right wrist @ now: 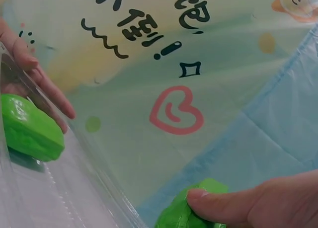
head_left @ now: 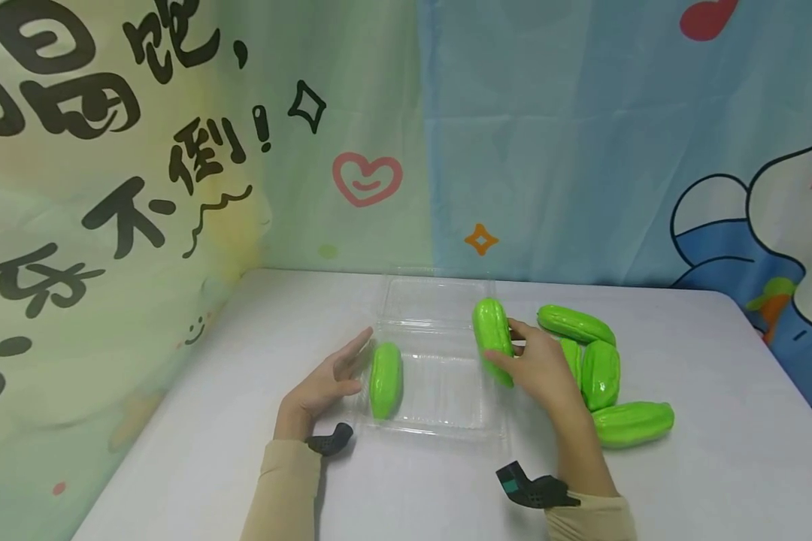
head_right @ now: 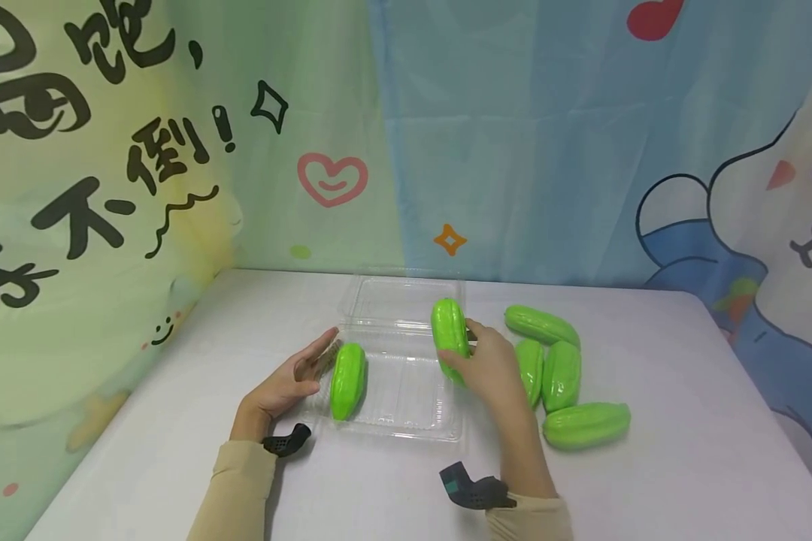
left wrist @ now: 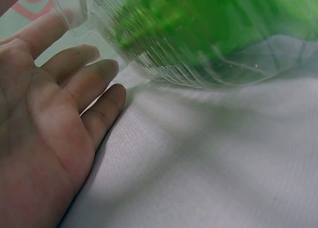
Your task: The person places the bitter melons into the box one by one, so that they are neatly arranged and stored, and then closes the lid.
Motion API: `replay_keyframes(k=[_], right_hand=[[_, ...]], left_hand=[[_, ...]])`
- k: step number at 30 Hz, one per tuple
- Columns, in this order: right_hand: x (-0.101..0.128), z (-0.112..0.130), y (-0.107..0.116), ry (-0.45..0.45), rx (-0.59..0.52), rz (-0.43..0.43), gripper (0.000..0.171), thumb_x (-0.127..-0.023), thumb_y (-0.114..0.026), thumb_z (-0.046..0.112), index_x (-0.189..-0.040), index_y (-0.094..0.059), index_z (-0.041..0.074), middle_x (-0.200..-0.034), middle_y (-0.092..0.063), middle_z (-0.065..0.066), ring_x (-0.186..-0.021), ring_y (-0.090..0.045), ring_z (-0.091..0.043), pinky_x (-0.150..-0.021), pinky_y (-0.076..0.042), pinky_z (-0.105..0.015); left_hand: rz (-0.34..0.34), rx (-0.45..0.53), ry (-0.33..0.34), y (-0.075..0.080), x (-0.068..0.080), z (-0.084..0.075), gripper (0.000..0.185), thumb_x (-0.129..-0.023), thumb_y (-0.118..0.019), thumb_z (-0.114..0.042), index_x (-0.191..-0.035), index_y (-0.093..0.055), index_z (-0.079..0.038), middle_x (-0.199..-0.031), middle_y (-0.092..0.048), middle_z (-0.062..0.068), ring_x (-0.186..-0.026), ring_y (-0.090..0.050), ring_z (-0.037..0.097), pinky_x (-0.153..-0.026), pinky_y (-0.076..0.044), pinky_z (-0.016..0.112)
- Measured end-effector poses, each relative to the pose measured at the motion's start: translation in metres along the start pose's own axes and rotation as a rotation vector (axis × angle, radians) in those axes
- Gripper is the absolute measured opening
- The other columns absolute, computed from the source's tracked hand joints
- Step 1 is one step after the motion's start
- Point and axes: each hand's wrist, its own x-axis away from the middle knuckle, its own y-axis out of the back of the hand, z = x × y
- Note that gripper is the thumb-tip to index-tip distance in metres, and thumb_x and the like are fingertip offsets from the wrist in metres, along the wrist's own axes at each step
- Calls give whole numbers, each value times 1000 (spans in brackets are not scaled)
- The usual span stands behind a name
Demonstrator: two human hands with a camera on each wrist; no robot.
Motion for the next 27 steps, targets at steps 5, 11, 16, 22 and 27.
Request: replay_keyframes(k=[5, 11, 16, 22, 27], right_hand=[[-2, 5, -12, -1, -12, 41, 75, -88, -67, 35, -145, -33, 0, -137, -51, -20, -121, -56, -34, -90, -54, -43], [-6, 8, -29, 6, -21, 81, 72, -88, -67, 34, -143, -37, -2, -134, -54, -20, -116, -60, -33, -88, -54, -43], [-8, 8, -45, 8, -36, 100, 72, -86, -68, 36, -141, -40, -1, -132, -55, -18, -115, -60, -32, -90, -53, -45], [-11, 10, -62, 6, -46, 125, 70, -84, -71, 36, -138, -44, 0, -125, -61, -15, -113, -60, -32, -86, -54, -45], [-12, 12, -75, 6, -33, 128, 66, -82, -72, 35, -134, -50, 1, -118, -64, -14, -106, -62, -29, -83, -55, -44]], left_hand=[[-2, -5, 7, -1, 0, 1, 106, -71, -81, -42, -153, -17, -20, -161, -9, -3, -149, -3, 23, -119, -1, 48], [-8, -15, 7, -1, 0, -1, 105, -71, -81, -42, -153, -19, -22, -161, -9, -2, -149, -3, 25, -119, -2, 49], [-2, -15, 0, -1, 0, -1, 105, -71, -81, -43, -153, -19, -22, -161, -9, -1, -149, -3, 25, -119, -2, 49], [-6, -14, 8, -2, 0, -2, 104, -71, -81, -43, -153, -20, -23, -161, -9, -3, -149, -3, 24, -119, -3, 48], [4, 7, 2, -2, 0, -1, 103, -72, -80, -40, -153, -18, -21, -162, -8, 0, -149, -3, 25, -119, -2, 48]])
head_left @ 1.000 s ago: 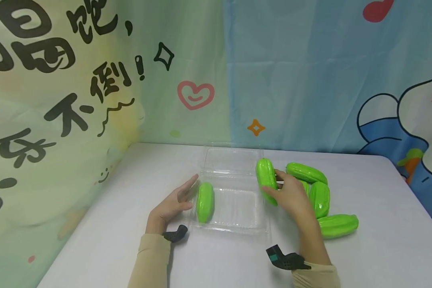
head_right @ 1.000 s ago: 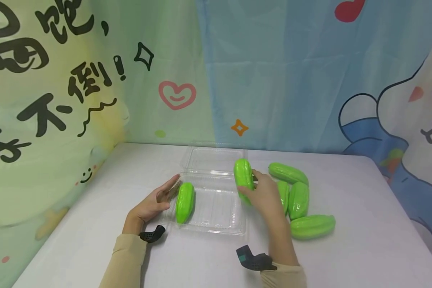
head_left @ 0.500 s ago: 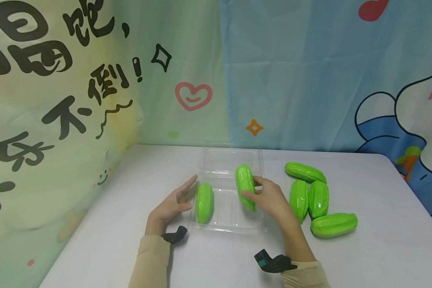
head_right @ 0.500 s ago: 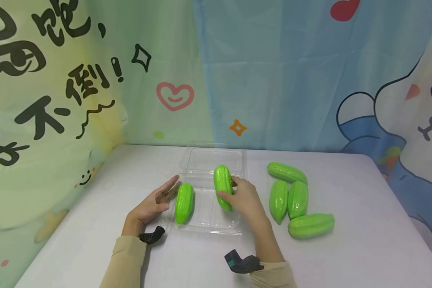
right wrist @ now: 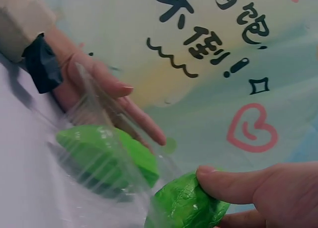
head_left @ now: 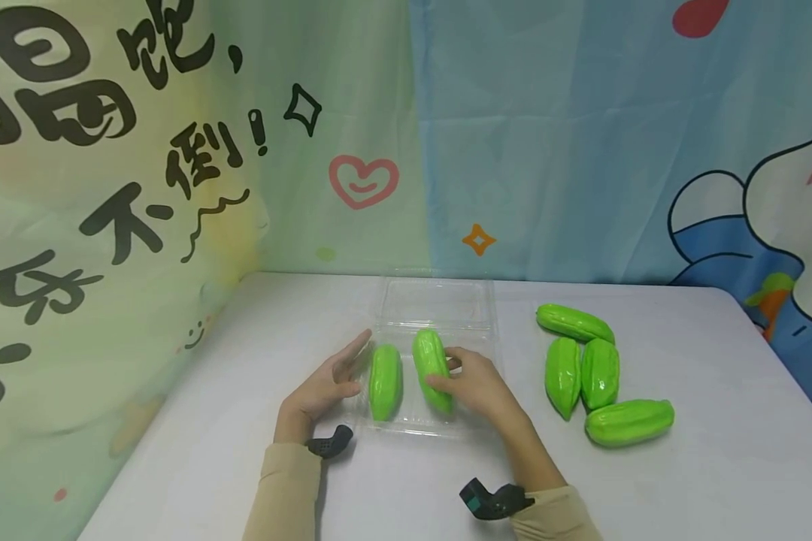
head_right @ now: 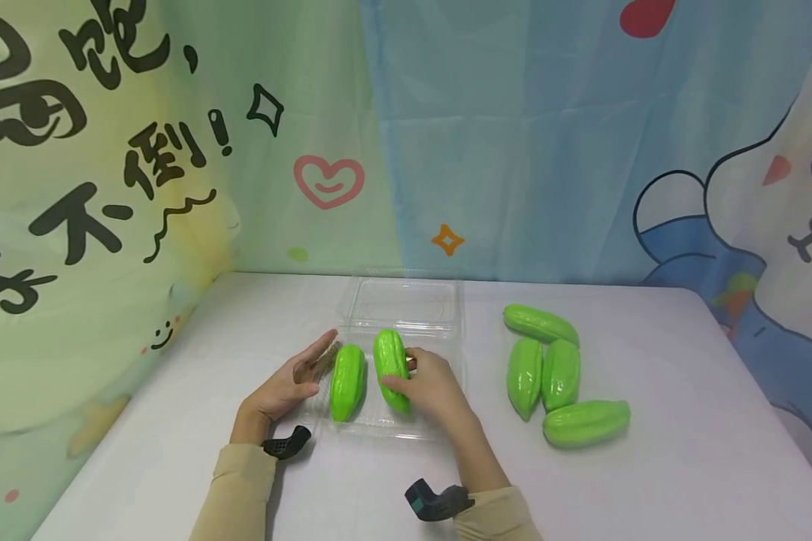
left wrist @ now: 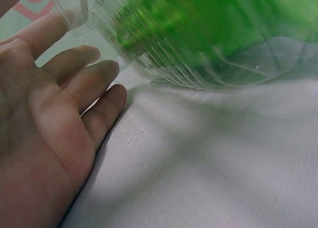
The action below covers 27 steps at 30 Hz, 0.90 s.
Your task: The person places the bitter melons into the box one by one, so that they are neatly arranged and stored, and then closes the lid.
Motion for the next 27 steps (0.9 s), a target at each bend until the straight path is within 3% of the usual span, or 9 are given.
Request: replay_keyframes(k=[14, 27], right_hand=[[-4, -5, -25, 11, 11, -36, 63, -80, -73, 38, -127, -57, -1, -109, -69, -16, -96, -67, -27, -79, -57, -41], [-4, -4, -36, 17, 73, -33, 63, -80, -73, 39, -124, -58, -4, -107, -70, -18, -99, -66, -31, -83, -56, -44]], left_hand=[[-13, -13, 13, -1, -1, 1, 107, -69, -80, -47, -153, -19, -24, -161, -9, -1, -149, -5, 25, -119, -5, 48], [-3, -3, -16, 0, -1, 2, 106, -71, -79, -47, -153, -18, -21, -161, -9, 0, -149, -5, 25, -120, -3, 47]])
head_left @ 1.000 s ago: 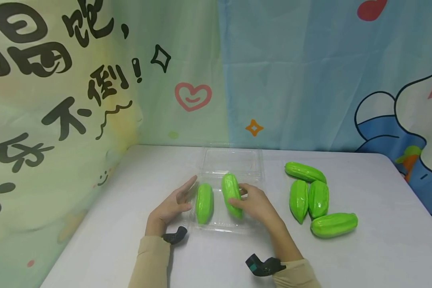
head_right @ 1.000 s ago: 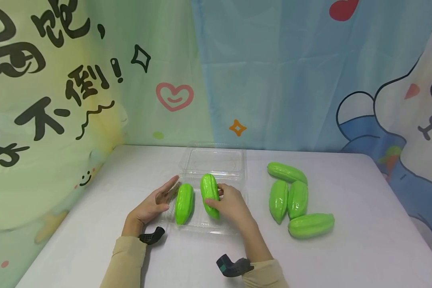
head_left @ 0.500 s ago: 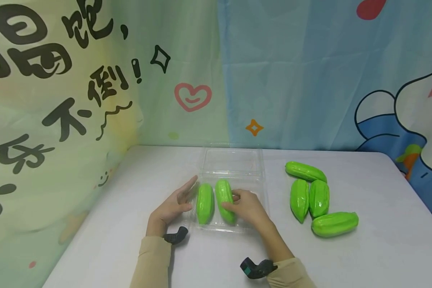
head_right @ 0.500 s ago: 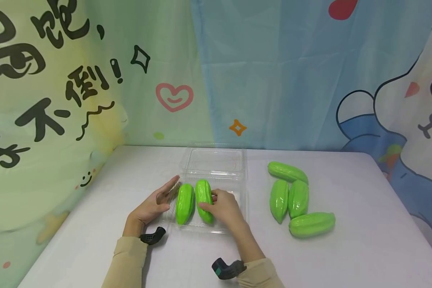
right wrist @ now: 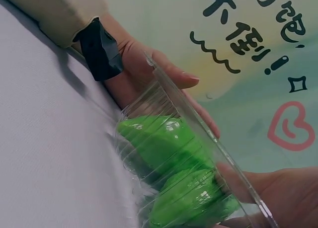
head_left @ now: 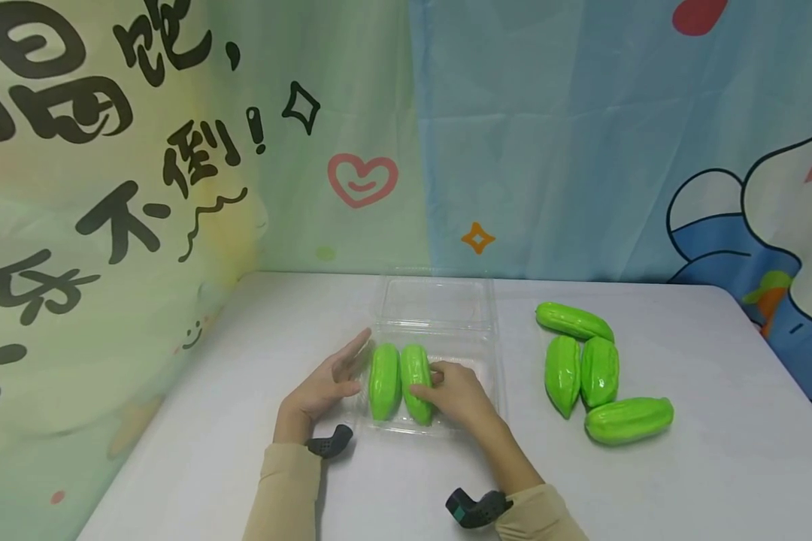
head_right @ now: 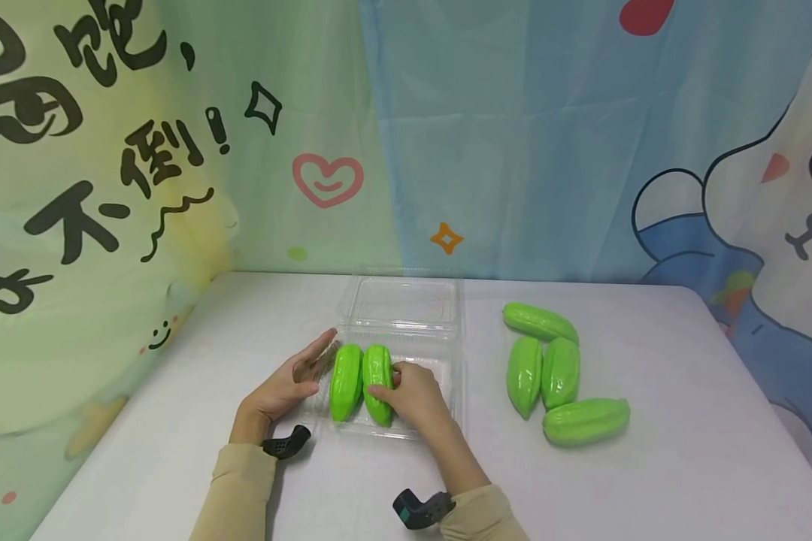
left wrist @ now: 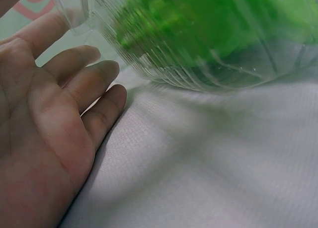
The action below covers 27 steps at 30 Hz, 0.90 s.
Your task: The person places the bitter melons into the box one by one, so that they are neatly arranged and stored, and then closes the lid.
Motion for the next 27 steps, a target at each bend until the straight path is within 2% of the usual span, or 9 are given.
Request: replay_keyframes(k=[5, 13, 21, 27], right_hand=[[1, -1, -1, 1, 4, -17, 63, -80, -73, 41, -123, -59, -3, -105, -71, -17, -99, -67, -31, -84, -55, -44], [1, -2, 0, 27, 21, -18, 60, -80, -73, 41, -120, -62, -2, -105, -71, -17, -100, -67, -31, -83, -56, -43], [2, -1, 1, 25, 36, -24, 66, -79, -73, 41, -123, -58, -6, -107, -70, -19, -100, -66, -33, -83, -56, -44], [3, 0, 2, 6, -2, -26, 58, -80, -74, 39, -119, -62, -2, -104, -71, -16, -98, -68, -30, -82, -56, -42]], left_hand=[[9, -8, -14, 1, 0, -1, 104, -73, -79, -45, -153, -17, -19, -162, -7, 2, -149, -4, 27, -119, -2, 49], [-13, -6, 13, -2, 1, -3, 107, -69, -79, -49, -153, -19, -22, -161, -9, -1, -149, -4, 26, -120, -4, 47], [-20, 18, 29, -2, 1, -3, 106, -69, -80, -47, -152, -20, -24, -161, -9, -2, -149, -3, 25, -120, -4, 48], [-26, 21, 37, -3, 1, -2, 103, -70, -81, -44, -152, -22, -25, -161, -12, -4, -149, -5, 23, -120, -5, 46]])
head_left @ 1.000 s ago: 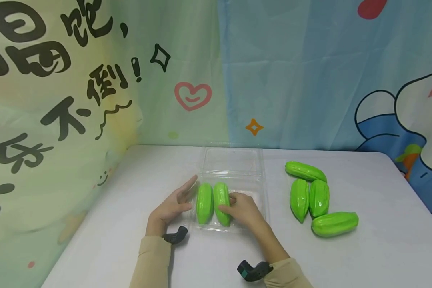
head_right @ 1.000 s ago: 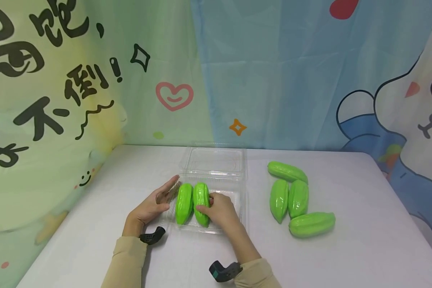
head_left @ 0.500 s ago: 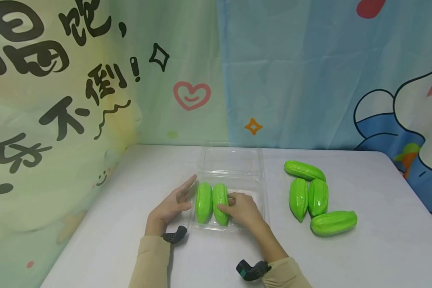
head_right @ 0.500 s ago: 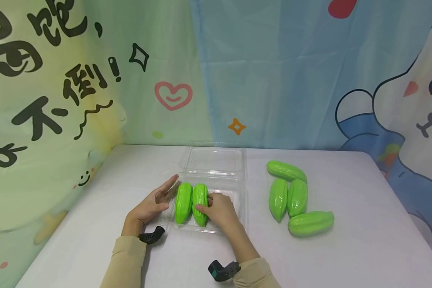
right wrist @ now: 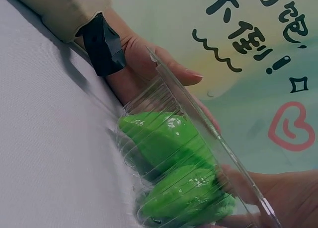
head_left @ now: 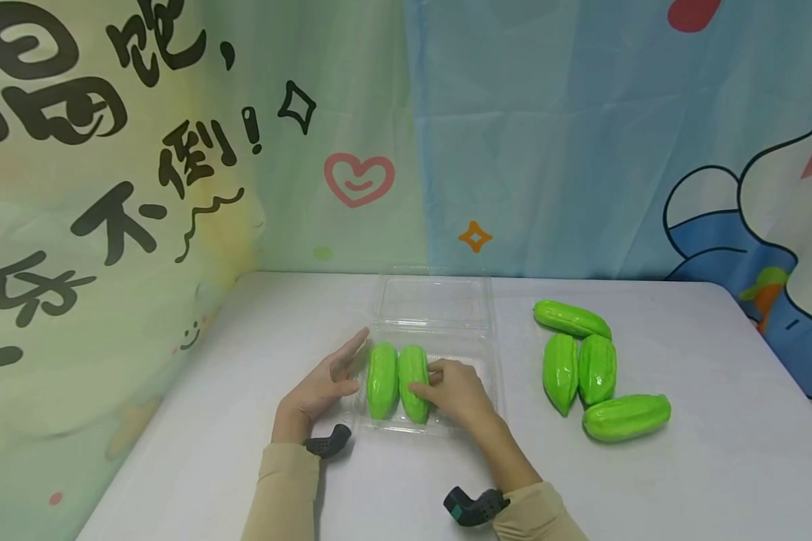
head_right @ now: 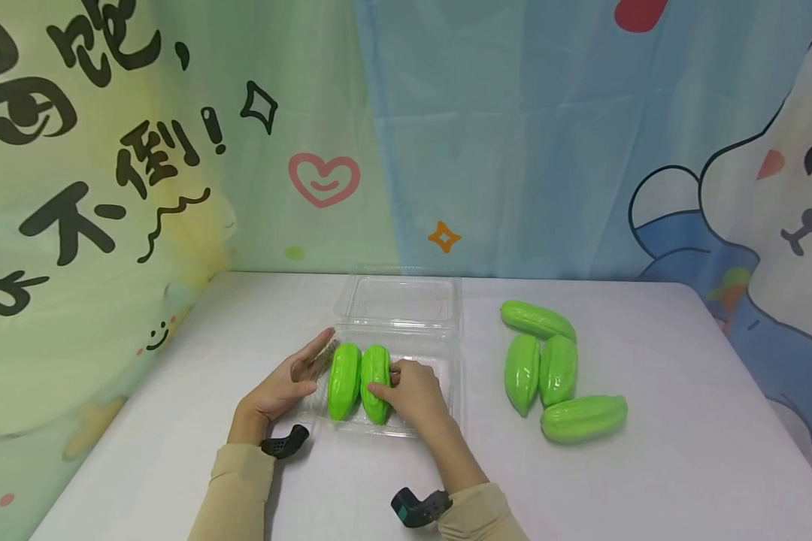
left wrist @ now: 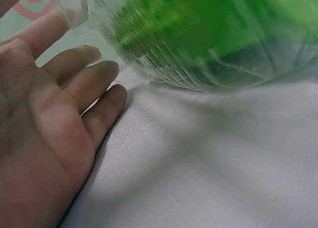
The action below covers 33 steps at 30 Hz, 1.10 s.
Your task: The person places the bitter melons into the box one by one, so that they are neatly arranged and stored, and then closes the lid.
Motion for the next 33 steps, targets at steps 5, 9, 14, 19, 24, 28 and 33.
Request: replay_keyframes(k=[5, 9, 14, 19, 24, 28, 33], right_hand=[[0, 0, 2, 0, 16, 12, 57, -80, -74, 39, -117, -63, -3, -104, -72, -15, -100, -67, -30, -85, -55, -43], [0, -1, 4, 19, 35, 17, 55, -79, -75, 38, -114, -64, -3, -102, -72, -15, -100, -67, -30, -85, -55, -43], [-1, -4, 5, 45, 38, 15, 53, -78, -75, 36, -112, -66, -3, -100, -73, -15, -101, -67, -31, -85, -55, -44], [-3, -7, 3, 50, 29, 15, 53, -78, -75, 37, -113, -66, -2, -101, -73, -14, -105, -66, -32, -88, -54, -45], [-5, -9, 2, 53, 19, 20, 54, -78, -75, 37, -114, -66, -2, -103, -73, -14, -107, -65, -32, -90, -53, -45], [-5, -9, 2, 47, 28, 23, 57, -78, -75, 38, -116, -64, -3, -103, -72, -14, -106, -65, -32, -90, -53, -45], [-4, -7, 7, 24, 36, 27, 62, -78, -74, 40, -120, -61, -3, -97, -74, -12, -100, -67, -30, -88, -54, -43]], left_hand=[[9, -7, -13, 0, 0, -1, 104, -70, -80, -45, -152, -20, -24, -161, -10, -3, -149, -4, 25, -120, -4, 47], [9, -11, -14, 0, -1, -1, 104, -70, -80, -45, -152, -20, -24, -161, -10, -2, -149, -4, 25, -119, -4, 48], [-15, -9, 19, -1, -1, 0, 104, -67, -80, -49, -151, -22, -28, -160, -13, -7, -149, -6, 23, -120, -3, 49], [-29, -16, 28, -2, -1, -1, 105, -66, -81, -51, -151, -23, -29, -160, -14, -8, -149, -6, 23, -120, -3, 50], [-28, -5, 22, -3, -1, -2, 106, -66, -81, -50, -152, -22, -27, -160, -13, -7, -149, -6, 23, -120, -2, 49], [-36, -10, 28, -3, 0, -3, 108, -64, -81, -52, -151, -22, -28, -160, -14, -7, -149, -7, 23, -120, -2, 49], [-30, -21, 24, -3, 1, -3, 108, -65, -80, -53, -152, -21, -27, -160, -13, -6, -149, -6, 23, -119, -3, 50]])
